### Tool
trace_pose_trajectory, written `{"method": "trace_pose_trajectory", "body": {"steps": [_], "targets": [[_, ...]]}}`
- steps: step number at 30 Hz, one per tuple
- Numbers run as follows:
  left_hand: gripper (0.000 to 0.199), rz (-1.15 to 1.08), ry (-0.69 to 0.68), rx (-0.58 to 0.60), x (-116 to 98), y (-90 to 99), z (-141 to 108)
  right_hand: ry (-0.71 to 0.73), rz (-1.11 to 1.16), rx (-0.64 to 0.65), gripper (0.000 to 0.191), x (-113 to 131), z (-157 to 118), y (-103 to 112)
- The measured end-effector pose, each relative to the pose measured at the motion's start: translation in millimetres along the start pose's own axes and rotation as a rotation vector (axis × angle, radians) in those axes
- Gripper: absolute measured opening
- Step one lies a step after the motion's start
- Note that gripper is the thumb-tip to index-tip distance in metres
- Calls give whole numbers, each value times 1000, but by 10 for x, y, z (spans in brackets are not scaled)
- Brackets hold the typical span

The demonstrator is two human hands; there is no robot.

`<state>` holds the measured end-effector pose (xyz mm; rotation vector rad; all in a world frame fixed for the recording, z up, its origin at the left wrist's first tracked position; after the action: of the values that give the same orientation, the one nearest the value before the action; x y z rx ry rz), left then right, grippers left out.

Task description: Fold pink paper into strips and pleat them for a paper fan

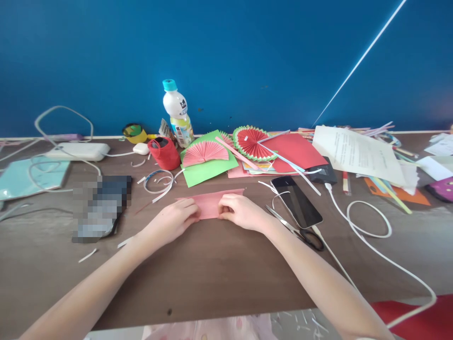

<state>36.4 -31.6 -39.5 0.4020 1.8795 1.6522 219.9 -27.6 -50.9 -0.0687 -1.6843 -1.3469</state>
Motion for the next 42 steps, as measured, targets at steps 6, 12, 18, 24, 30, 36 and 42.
{"method": "trace_pose_trajectory", "body": {"steps": [6,12,18,24,30,36,42], "targets": [[20,64,1,-2,16,-18,-5,34,-65,-16,14,3,7,18],[19,207,-16,-98,-11,-29,-4,40,-151,-97,15,20,12,-11],[18,222,-102,-180,-23,5,-11,-9,-63,-93,14,-15,22,-6],[20,109,-98,-134,32,19,8,17,0,-49,8,-53,13,31],[18,39,1,-170,83,7,36,75,-153,-143,15,-25,38,32],[20,87,-10,-220,69,-5,38,3,-35,-204,10,-106,60,-27],[14,90,-35,-186,55,3,22,39,-42,-148,9,-104,54,12]]}}
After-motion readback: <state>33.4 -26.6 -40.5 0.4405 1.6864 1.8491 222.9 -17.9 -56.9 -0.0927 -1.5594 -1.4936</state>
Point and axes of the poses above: each hand's wrist, its own z-axis towards the middle knuckle, its own y-axis out of the back of the hand, x = y × z, the point moved 3 cm from there along z, towards the middle knuckle, and after that the axes turned 4 degrees about y, right-handed, at the moved point
